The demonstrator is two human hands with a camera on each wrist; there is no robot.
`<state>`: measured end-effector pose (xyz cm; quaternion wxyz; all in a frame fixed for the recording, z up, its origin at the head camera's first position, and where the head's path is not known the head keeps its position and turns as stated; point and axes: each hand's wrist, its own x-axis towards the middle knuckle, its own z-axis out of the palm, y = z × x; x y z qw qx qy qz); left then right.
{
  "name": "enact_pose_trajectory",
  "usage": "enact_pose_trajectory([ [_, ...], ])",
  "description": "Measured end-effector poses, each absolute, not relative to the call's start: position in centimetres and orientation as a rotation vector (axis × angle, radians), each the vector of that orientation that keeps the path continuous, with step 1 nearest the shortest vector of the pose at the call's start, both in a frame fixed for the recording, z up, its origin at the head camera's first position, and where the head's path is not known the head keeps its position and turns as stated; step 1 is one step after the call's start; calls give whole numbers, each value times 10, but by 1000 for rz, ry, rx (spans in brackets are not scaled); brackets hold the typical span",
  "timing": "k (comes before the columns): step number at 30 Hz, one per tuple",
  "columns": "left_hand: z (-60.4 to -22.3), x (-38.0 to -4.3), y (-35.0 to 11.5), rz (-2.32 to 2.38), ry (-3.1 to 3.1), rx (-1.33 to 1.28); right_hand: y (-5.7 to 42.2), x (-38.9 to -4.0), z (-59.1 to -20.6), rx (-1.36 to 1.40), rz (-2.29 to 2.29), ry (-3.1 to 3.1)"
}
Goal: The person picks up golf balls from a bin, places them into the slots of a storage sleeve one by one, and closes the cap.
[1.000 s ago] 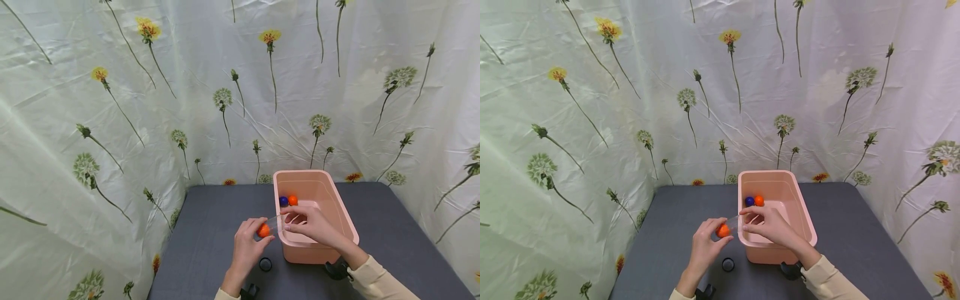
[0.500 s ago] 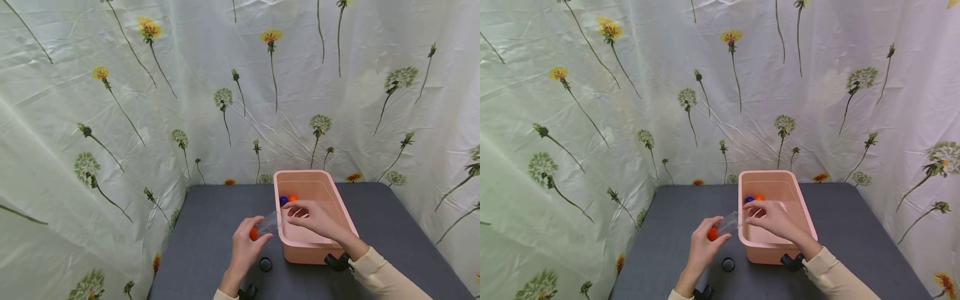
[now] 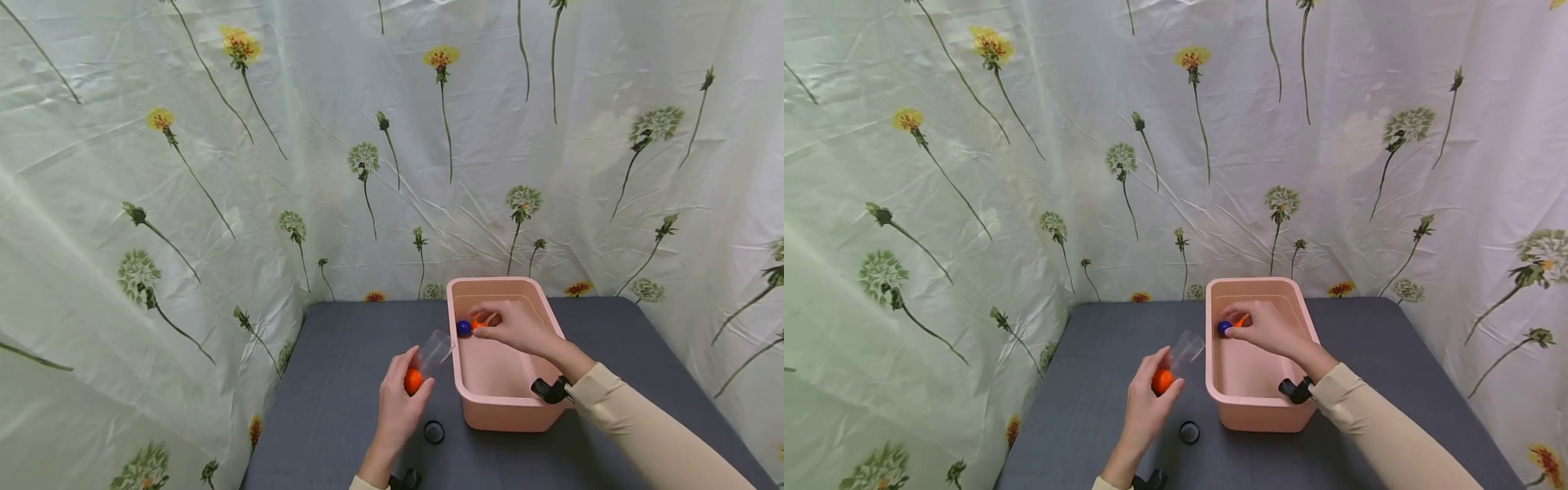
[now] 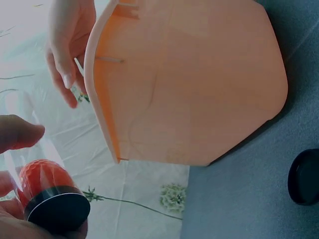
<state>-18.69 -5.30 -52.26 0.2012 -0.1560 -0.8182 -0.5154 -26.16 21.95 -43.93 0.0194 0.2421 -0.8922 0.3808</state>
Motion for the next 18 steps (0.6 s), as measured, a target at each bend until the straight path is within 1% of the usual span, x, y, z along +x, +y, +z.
enact_pose_trajectory([
  [6,-523,-189,-54,-1465,-2254,-430,223,-287,-446,703,1158,-2874],
  [13,-527,-192,-58,-1561,-2227,-389,228,-319,-463,587,1118,-3003],
  [18,-526,-193,-60,-1601,-2238,-346,231,-336,-478,597,1149,-3031],
])
